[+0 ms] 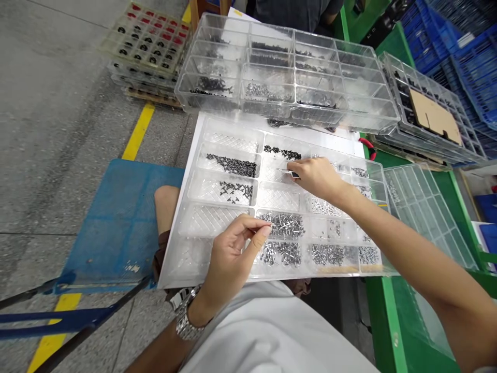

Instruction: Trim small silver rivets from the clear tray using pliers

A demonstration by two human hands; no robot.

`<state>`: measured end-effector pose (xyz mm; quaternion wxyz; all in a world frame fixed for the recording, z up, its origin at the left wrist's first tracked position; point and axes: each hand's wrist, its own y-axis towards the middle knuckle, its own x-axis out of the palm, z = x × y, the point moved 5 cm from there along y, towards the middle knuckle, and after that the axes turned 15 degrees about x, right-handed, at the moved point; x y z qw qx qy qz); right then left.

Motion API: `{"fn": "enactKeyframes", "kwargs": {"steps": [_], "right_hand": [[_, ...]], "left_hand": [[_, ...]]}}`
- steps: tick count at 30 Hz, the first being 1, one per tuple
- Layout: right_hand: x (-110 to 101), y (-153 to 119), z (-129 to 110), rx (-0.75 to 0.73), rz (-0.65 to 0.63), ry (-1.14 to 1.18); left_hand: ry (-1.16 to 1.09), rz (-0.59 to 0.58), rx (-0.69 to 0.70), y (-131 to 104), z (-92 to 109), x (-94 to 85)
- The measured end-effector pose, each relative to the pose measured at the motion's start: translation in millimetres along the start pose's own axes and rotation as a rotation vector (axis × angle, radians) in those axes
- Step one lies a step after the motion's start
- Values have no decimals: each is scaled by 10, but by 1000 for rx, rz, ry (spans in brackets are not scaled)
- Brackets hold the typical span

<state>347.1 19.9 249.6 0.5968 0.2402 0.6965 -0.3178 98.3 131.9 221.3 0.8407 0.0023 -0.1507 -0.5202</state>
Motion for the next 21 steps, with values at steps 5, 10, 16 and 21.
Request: {"fn": "enactKeyframes", "kwargs": {"steps": [5,10,16,21], "right_hand": [[-41,28,15,-5,-6,126],[-199,-190,35,40,44,311],[-79,-1065,-206,327,81,920],[421,-1577,-669,477,-172,1617]], "left_hand": [[-6,16,7,15,-16,-5],[-35,95,-6,31,-12,-16],[29,154,4,86,148,-40],[141,113,37,230,221,-44]]}}
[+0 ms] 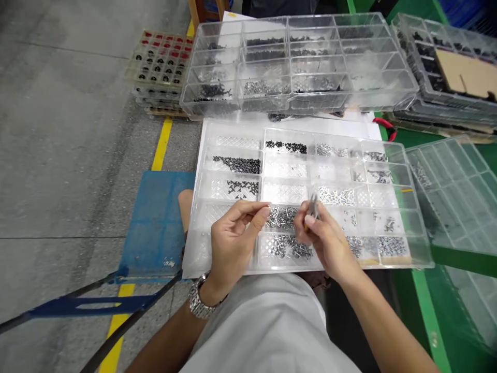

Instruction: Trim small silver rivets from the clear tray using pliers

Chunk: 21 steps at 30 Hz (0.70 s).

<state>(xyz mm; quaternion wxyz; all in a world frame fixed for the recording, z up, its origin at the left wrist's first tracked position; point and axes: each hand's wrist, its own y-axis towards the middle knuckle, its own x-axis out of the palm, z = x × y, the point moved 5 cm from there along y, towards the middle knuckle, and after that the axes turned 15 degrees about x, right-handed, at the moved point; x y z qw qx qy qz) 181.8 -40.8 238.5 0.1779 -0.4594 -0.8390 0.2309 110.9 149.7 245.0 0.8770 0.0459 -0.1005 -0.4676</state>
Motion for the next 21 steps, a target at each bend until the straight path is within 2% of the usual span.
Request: {"fn": "enactKeyframes", "kwargs": {"steps": [3,9,13,16,21], "right_hand": [[174,-72,140,86,-104,106],[242,-167,17,73,-166,170],[236,-169,64,41,-70,192],[240,-162,91,1,15,136],[262,-141,82,-20,45,111]], "left_hand": [[60,-11,7,65,-9,25],[124,21,-6,59,-57,117],[101,74,-9,6,-114,178],[94,70,-8,-25,-142,201],[135,45,-15,-50,-151,184]]}}
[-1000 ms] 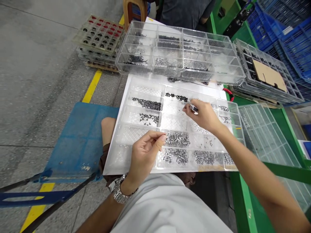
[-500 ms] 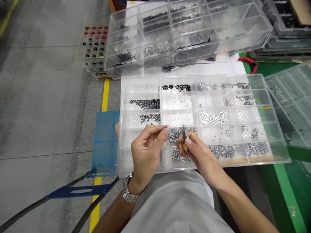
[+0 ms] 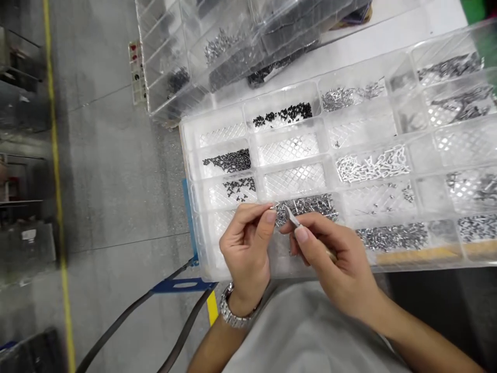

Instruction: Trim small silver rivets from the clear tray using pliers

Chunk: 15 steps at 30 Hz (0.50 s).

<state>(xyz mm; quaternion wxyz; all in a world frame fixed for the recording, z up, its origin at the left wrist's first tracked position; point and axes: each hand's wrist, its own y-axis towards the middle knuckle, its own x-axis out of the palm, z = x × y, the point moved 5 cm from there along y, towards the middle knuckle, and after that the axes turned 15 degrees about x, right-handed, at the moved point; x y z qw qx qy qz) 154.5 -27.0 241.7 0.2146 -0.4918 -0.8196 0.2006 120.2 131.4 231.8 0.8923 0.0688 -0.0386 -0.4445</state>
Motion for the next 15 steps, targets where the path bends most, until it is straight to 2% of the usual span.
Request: {"fn": "enactKeyframes", "kwargs": {"steps": [3,7,15], "right_hand": [[-29,21,-37,-27,108,68],[-52,61,-154,-136,262,72],[-33,165,-211,-220,218,127]], "left_hand": [[29,-12,-22,-7,-9,-9],[2,-27,-18,-8,-11,5],[-54,-85,23,-17,-8,35]]}}
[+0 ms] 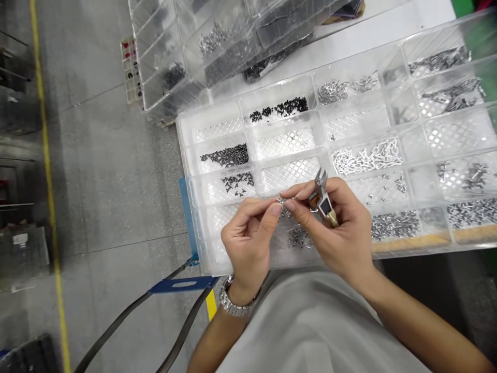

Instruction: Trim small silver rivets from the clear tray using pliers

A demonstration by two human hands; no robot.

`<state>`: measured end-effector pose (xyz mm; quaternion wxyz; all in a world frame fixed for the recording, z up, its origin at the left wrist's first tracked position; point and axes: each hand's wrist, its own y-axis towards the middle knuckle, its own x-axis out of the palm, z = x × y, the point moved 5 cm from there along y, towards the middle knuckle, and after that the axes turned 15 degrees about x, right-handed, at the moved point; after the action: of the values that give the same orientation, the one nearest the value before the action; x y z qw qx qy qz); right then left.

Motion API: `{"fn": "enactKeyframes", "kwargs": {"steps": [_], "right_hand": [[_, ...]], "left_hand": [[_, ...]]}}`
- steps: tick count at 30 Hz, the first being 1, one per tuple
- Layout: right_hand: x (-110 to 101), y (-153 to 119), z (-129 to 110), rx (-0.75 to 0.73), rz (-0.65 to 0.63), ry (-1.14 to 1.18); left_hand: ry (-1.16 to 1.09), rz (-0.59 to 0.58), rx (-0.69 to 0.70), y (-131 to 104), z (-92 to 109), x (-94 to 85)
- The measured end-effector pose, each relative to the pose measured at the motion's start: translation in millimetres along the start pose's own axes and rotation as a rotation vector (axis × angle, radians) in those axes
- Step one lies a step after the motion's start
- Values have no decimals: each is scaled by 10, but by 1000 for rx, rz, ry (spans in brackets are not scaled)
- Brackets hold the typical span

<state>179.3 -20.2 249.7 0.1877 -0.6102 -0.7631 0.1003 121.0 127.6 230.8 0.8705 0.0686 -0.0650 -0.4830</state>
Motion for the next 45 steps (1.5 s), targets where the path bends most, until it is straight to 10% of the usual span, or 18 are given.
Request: {"fn": "enactKeyframes", "kwargs": {"steps": [27,45], "right_hand": [[-156,-321,-115,154,-37,-50],[-303,-296,-238,369,-208,-180]], "left_hand": [[37,-96,346,-149,274,-9],[252,-408,629,-2,492,-44]]}}
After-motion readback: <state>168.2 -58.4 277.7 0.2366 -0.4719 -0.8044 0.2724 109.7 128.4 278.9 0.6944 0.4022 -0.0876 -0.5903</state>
